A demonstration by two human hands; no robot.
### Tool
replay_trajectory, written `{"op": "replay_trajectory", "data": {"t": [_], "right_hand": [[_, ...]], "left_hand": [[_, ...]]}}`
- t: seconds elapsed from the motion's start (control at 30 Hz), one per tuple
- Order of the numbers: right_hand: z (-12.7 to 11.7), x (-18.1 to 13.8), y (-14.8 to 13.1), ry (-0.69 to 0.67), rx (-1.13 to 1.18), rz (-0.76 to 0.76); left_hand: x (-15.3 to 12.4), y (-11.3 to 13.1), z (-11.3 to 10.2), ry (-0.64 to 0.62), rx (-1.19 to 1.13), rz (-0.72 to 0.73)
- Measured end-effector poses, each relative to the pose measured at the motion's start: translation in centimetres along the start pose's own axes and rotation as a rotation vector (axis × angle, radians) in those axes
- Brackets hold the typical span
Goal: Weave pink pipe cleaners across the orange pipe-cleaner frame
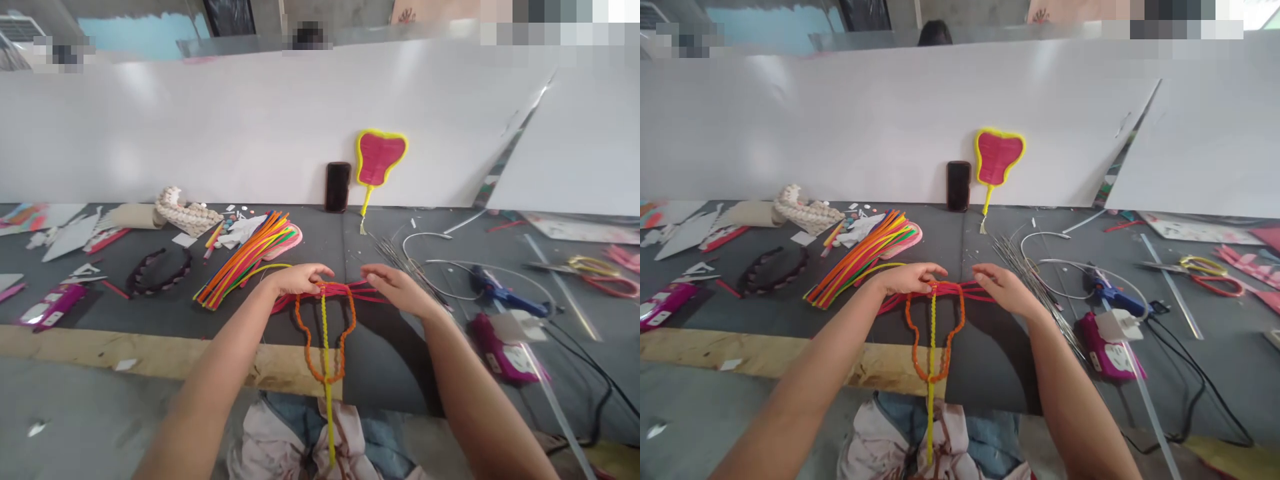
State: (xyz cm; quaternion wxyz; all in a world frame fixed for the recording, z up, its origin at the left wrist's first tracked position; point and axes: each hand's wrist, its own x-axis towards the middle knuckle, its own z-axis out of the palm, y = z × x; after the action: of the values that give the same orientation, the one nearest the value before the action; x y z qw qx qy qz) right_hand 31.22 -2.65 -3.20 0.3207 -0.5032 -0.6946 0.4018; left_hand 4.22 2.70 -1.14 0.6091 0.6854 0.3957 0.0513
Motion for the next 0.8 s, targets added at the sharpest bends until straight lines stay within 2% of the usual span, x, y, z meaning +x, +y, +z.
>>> {"op": "replay_trajectory", "data": {"t": [0.07,0.17,0.23,0.3,0.43,0.8], "right_hand": [[-0.2,-0.4,0.1,0.151,-0.069,0.003],[1.3,-0.6,-0.6,0.310,-0.321,-0.156],[3.2,-0.5,-1.3,0.281,-0.508,-0.283],[4.9,-0.4,-1.9,0.201,-0.651,-0.330],[6.6,-0.3,-2.0,0.147,-0.759,-0.323],[7.0,0.0,-1.7,0.159,-0.820,-0.302]], "left_hand": [[0.0,-0.2,0.2,0.013,0.026,0.014],[0.0,0.1,1.0,0.089,0.164,0.031],[-0.1,0.5,1.7,0.160,0.310,0.056],[-0.3,0.7,2.4,0.239,0.511,0.098],[-0.7,0.3,3.2,0.323,0.859,0.136],[-1.1,-0.9,3.8,0.381,0.828,0.184]]}}
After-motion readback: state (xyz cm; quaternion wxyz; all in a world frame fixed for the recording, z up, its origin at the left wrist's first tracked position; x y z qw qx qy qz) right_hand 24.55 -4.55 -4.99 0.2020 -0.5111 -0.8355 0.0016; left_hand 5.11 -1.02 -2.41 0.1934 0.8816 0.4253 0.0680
